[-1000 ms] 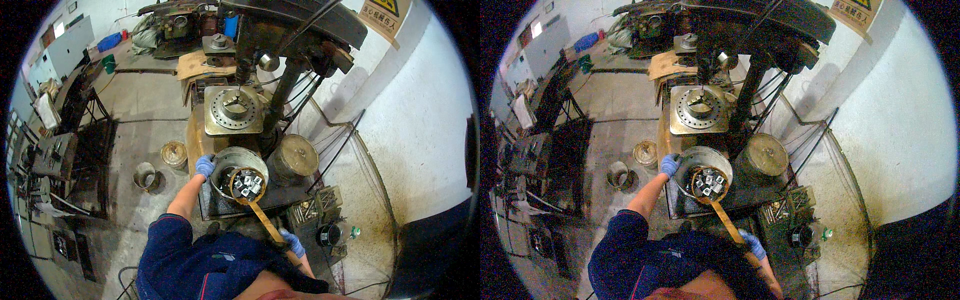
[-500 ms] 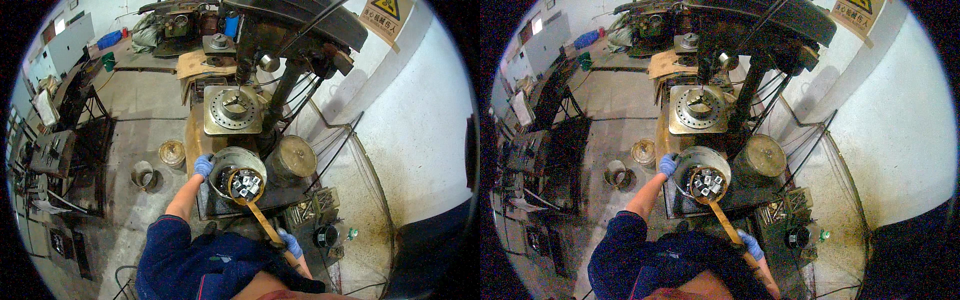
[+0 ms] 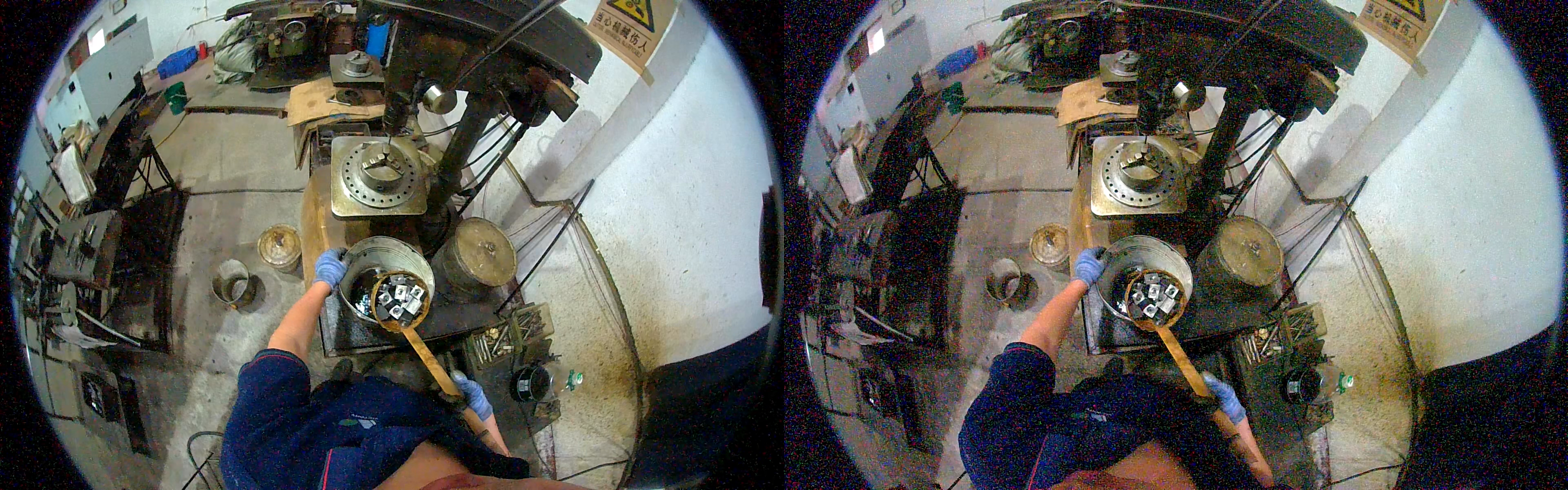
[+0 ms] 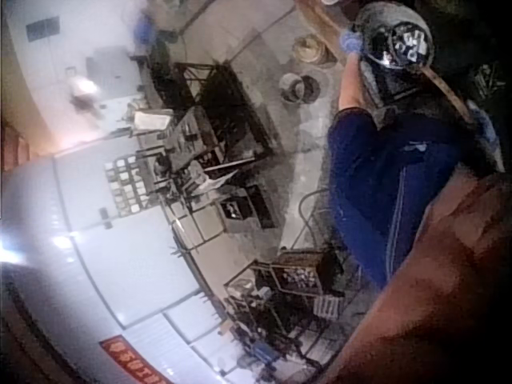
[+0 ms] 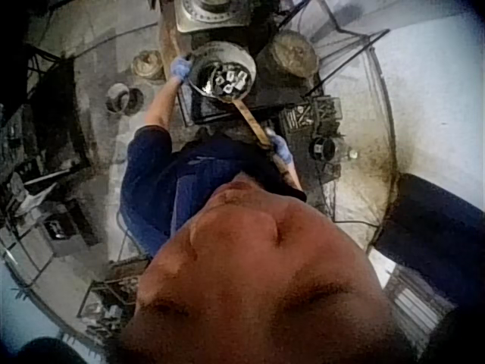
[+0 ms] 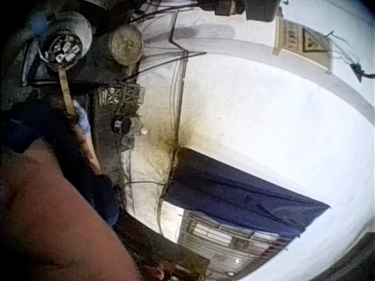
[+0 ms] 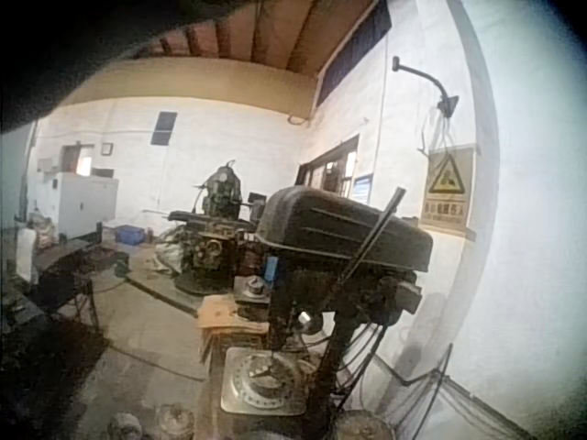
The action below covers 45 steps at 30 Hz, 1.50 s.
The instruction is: The person dips metal parts into a container of liquid using a long-handled wire basket, then transfers them to a crate.
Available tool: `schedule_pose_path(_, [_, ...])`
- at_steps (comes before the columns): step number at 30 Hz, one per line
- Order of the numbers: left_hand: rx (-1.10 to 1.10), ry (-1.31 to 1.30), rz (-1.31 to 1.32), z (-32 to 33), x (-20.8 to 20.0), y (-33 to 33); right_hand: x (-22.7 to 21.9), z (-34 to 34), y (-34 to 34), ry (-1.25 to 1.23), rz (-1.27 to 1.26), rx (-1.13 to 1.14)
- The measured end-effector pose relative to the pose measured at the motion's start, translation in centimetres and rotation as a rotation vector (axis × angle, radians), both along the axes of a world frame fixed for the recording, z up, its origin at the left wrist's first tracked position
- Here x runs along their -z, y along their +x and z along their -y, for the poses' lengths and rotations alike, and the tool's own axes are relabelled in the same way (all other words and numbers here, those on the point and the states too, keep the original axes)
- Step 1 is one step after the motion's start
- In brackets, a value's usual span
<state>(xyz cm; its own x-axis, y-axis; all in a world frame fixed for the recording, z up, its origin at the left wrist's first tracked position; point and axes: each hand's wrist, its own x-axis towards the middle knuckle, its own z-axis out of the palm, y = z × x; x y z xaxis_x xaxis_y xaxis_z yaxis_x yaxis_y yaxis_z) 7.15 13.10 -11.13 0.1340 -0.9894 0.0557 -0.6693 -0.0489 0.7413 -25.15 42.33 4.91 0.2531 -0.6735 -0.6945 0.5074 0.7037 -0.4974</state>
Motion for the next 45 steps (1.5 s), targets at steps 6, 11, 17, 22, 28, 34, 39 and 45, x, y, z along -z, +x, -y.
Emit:
schedule_pose_path(6, [-0.008, -0.038, -0.011, 0.3, 1.4, 0.9, -2.4, 0.6, 1.1, 0.017, -0.066, -0.03])
schedule_pose_path(11, [-0.015, -0.029, -0.027, -0.2, 0.0, -0.1, 0.0, 0.6, 0.1, -0.006, -0.121, -0.018])
schedule_pose_path(17, [-0.003, -0.043, 0.017, -0.5, -0.2, 0.4, 2.0, 0.8, -0.7, 0.016, -0.277, -0.06])
schedule_pose_path(22, [0.016, 0.011, 0.041, 0.6, 0.4, 0.2, 4.8, 0.6, -2.5, -0.148, -0.388, -0.175])
schedule_pose_path(28, [0.135, 0.088, 0.126, 0.0, -1.1, 2.3, -3.4, 2.9, 1.5, -0.012, -0.2, -0.321])
schedule_pose_path(34, [0.319, 0.084, 0.365, -4.6, -8.5, 4.1, -6.5, 4.4, 3.3, 0.112, 0.35, -0.177])
schedule_pose_path(39, [0.402, -0.106, -0.397, -12.1, -12.1, 1.1, -9.0, 5.0, 2.8, 0.122, 0.346, -0.178])
schedule_pose_path(45, [0.878, -0.676, -0.305, -15.3, -8.9, -9.3, -12.9, 5.7, 3.1, 0.05, 0.096, -0.194])
